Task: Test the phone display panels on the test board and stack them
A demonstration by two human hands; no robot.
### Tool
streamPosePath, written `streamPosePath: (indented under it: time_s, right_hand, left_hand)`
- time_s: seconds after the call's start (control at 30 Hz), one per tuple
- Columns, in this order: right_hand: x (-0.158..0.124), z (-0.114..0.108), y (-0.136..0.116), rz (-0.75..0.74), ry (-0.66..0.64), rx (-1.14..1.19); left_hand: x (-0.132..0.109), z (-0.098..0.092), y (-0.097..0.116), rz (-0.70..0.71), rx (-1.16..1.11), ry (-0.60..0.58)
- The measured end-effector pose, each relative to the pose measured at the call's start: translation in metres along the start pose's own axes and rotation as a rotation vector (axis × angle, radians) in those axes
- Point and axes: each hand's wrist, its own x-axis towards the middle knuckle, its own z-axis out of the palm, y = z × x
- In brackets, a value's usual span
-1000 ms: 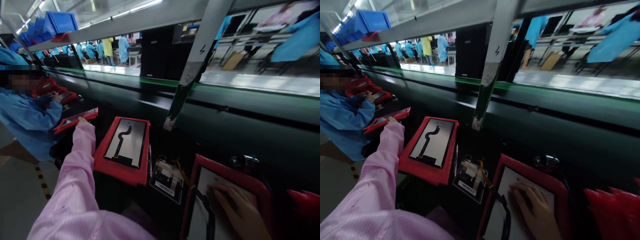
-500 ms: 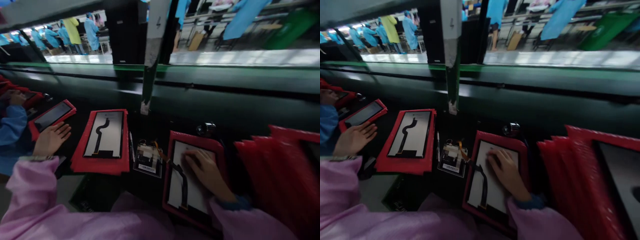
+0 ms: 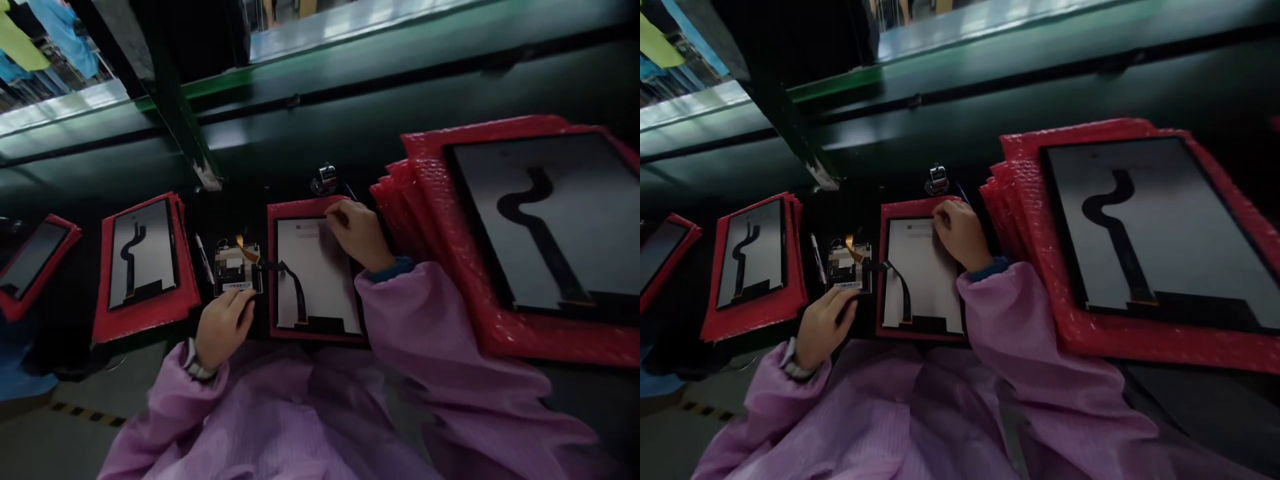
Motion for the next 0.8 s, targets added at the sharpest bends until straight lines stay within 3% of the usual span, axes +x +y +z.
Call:
streamPosePath:
  time_s: [0.1, 0.17, 0.27, 0.43, 0.63, 0.8]
  right_hand:
    - [0.0, 0.003, 0.005, 0.037, 0.032, -0.019]
    - [0.001, 0.005, 0.007, 0.057, 0.037, -0.02]
    - [0.001, 0.007, 0.009, 0.074, 0.058, -0.007]
    - [0.001, 0.008, 0.011, 0.078, 0.077, 0.009]
    - [-0.003, 0.002, 0.005, 0.106, 0.009, -0.027]
    - [-0.008, -0.001, 0.01, 0.157, -0.064, -0.053]
  left_hand:
    - [0.015, 0.037, 0.004, -0.278, 0.219, 0.006]
    - [0.017, 0.05, 0.005, -0.363, 0.269, 0.036]
    - [0.016, 0.056, 0.006, -0.326, 0.318, 0.019]
    - [0.016, 0.054, 0.007, -0.274, 0.405, -0.129]
    - [0.014, 0.054, 0.012, -0.304, 0.444, -0.21]
    - [0.008, 0.057, 0.023, -0.307, 0.327, -0.22]
